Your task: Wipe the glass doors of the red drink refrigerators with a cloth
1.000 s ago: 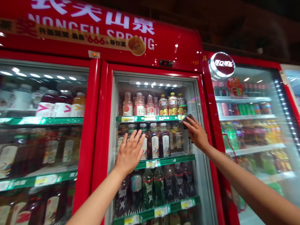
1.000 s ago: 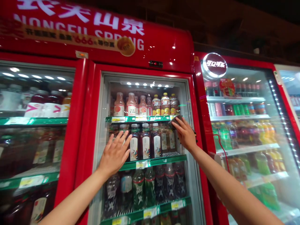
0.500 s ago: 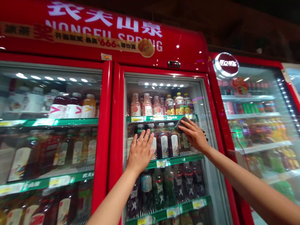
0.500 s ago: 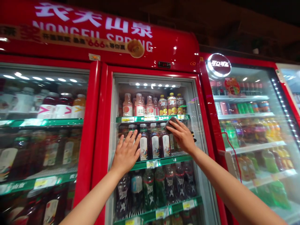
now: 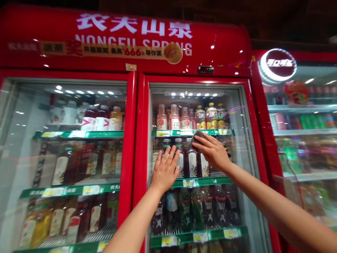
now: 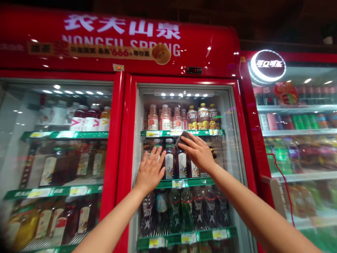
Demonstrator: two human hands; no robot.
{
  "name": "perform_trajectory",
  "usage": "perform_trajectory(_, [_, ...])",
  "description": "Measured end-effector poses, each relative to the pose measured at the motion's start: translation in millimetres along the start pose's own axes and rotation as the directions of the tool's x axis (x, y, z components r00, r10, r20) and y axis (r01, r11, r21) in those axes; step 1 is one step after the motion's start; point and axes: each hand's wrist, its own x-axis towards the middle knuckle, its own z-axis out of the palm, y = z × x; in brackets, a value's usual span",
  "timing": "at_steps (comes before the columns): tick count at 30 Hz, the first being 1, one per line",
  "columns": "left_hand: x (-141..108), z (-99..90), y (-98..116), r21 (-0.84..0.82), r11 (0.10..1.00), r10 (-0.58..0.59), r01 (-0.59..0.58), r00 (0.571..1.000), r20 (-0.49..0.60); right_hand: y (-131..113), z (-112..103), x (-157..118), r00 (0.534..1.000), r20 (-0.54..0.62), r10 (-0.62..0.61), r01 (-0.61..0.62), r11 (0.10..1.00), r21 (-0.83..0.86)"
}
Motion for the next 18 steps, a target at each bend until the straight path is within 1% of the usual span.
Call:
perform_trajectory(1, [0, -0.3, 0, 0.007, 1.000, 0.001, -0.001, 1.000, 0.004, 7, -1, 5, 0.999, -0.024, 0.022, -0.022, 1.000, -0.001])
perform_trajectory(3, [-1, -0.5, 1, 0.017, 1.000, -0.002, 0.002, 1.000, 0.014, 13, 4, 24, 0.986, -0.109, 0.125, -0.126, 0.992, 0.000])
perform_trajectory(5, [-1, -0.5, 2, 0.025, 1.000, -0.006, 0.006, 1.000, 0.020, 6, 15, 44, 0.958, -0.180, 0.223, -0.224, 0.974, 0.011])
perform_trajectory(6, [-1, -0.5, 2, 0.028, 1.000, -0.006, 0.005, 1.000, 0.021, -3, 21, 51, 0.951, -0.192, 0.244, -0.245, 0.969, 0.018])
perform_trajectory(7, [-1, -0.5, 3, 0.032, 0.999, -0.004, 0.004, 1.000, 0.022, -13, 25, 54, 0.953, -0.185, 0.240, -0.240, 0.970, 0.024])
perform_trajectory(8, [-2, -0.5, 3, 0.037, 0.999, -0.002, 0.001, 1.000, 0.021, -23, 28, 52, 0.964, -0.161, 0.211, -0.209, 0.977, 0.030])
perform_trajectory(10, [-2, -0.6, 4, 0.048, 0.999, 0.001, -0.002, 1.000, 0.019, -37, 28, 38, 0.992, -0.082, 0.099, -0.096, 0.995, 0.043])
perform_trajectory(12, [-4, -0.9, 4, 0.058, 0.998, 0.002, -0.003, 1.000, 0.018, -38, 22, 16, 1.000, -0.015, -0.013, 0.014, 0.998, 0.053])
perform_trajectory(13, [-4, -1.0, 4, 0.063, 0.998, 0.002, -0.003, 1.000, 0.018, -34, 18, 6, 0.999, -0.004, -0.038, 0.038, 0.998, 0.053])
perform_trajectory(15, [-5, -1.4, 4, 0.073, 0.997, 0.004, -0.006, 1.000, 0.024, -20, 13, -4, 0.999, -0.022, -0.033, 0.034, 0.998, 0.055])
perform_trajectory(16, [-6, -1.5, 4, 0.080, 0.997, 0.005, -0.008, 1.000, 0.029, -14, 13, -2, 0.999, -0.044, -0.009, 0.011, 0.998, 0.056])
perform_trajectory(18, [-7, -1.6, 5, 0.094, 0.996, 0.007, -0.011, 0.999, 0.041, -9, 17, 11, 0.991, -0.109, 0.072, -0.066, 0.996, 0.059])
